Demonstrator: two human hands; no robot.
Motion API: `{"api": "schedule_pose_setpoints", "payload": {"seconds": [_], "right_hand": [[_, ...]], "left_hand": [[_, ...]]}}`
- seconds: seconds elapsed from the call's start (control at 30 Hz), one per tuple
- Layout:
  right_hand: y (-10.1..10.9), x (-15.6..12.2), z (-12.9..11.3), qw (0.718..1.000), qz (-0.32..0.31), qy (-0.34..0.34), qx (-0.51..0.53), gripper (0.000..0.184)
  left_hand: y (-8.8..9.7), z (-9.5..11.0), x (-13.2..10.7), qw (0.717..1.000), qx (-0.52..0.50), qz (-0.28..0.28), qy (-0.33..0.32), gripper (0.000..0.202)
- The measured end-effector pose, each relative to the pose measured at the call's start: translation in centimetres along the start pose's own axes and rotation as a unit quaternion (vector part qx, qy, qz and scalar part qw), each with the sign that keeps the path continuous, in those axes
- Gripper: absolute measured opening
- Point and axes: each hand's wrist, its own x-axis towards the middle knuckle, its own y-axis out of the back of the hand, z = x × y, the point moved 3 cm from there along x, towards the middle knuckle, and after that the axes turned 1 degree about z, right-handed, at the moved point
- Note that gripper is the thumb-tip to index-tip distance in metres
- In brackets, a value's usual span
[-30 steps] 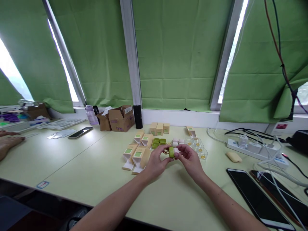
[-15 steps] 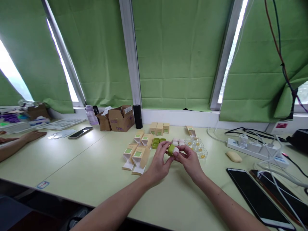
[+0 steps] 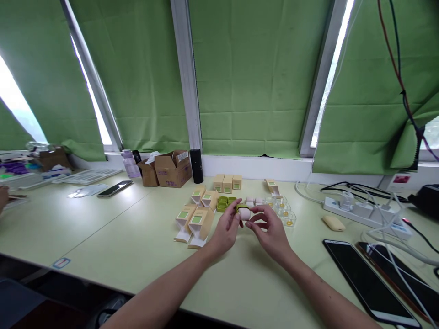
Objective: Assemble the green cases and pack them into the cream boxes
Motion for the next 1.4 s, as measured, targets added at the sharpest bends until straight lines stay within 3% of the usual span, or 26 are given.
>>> {"api": "schedule_pose_setpoints", "payload": {"seconds": [0.13,0.33,0.53,0.77,1.0,1.4], "right_hand": [[0.1,-0.5,-0.8,0.975,-0.016,0.141,-0.171,0.032],[0.1,-0.4,-0.7,0.943,-0.012,0.209,-0.260,0.027],[-0.1,-0.6,-0.9,0.925,-0.012,0.246,-0.291,0.033],[-0.4,-0.7,-0.8,0.907,-0.014,0.261,-0.331,0.034],[-0.3,-0.8,-1.2,0.895,-0.031,0.279,-0.347,0.043],[-0.5,-0.7,-1.6,0.866,-0.019,0.321,-0.383,0.036]], "left_hand": [[-0.4,0.1,0.3,0.997,-0.072,-0.018,0.029,0.053],[-0.9,-0.4,0.3,0.995,-0.082,-0.028,0.047,0.054],[-0.9,-0.2,0.2,0.987,-0.136,-0.033,0.081,0.050],[-1.2,-0.2,0.3,0.976,-0.172,-0.056,0.119,0.059],[-1.1,-0.5,0.4,0.983,-0.157,-0.036,0.091,0.056],[-1.7,-0.3,0.2,0.985,-0.159,-0.024,0.066,0.053]]}}
